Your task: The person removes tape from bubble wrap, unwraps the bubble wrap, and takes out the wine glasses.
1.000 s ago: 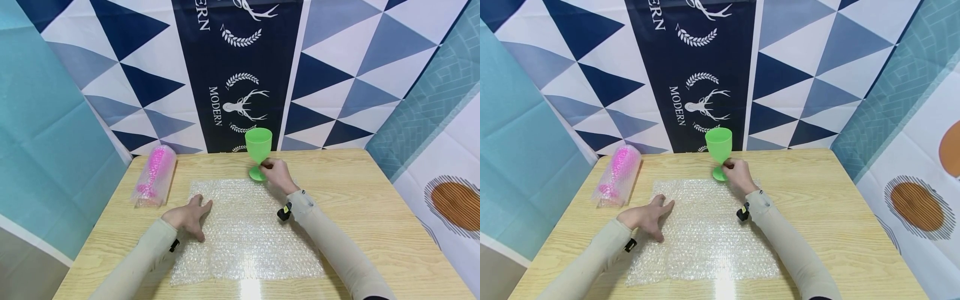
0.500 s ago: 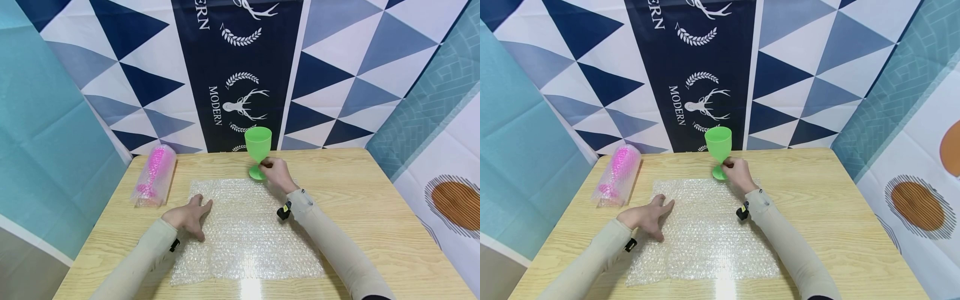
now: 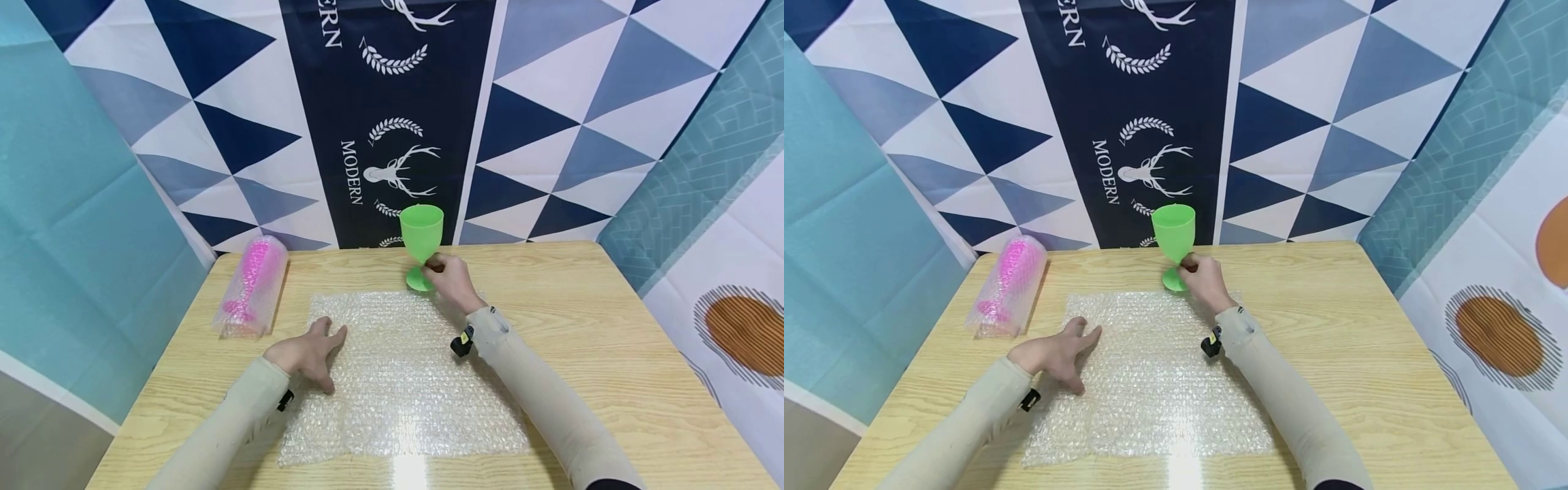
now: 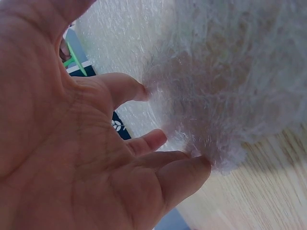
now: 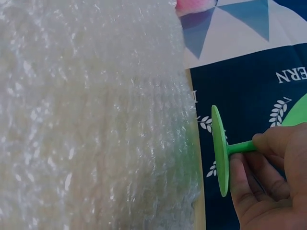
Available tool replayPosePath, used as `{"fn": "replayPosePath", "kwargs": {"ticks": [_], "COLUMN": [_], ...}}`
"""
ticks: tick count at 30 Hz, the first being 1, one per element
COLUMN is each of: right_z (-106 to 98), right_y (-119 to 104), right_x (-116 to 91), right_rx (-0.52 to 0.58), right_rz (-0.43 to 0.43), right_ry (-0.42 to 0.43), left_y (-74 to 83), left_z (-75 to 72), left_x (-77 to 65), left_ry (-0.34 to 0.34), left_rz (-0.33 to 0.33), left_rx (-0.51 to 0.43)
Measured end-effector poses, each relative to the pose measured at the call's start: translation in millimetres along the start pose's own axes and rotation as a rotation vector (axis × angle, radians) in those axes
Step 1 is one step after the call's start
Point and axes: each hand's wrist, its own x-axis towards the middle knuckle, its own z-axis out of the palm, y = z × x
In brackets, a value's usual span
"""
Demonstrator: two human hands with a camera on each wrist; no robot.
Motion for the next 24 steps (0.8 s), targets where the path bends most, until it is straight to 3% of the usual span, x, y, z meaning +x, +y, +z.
{"fn": "replayPosePath", "kwargs": {"ticks": [24], "right_z": [-6.1], "right_y": [2.9], "right_x": [9.9], "right_rx": [-0.006], "right_rz": [0.024], "right_ry": [-0.044], "left_y": [4.0], "left_z": [-0.8], "left_x": [0.2], "left_ry": [-0.01], "left_rz": [-0.029], "left_rx": [-0.025]}}
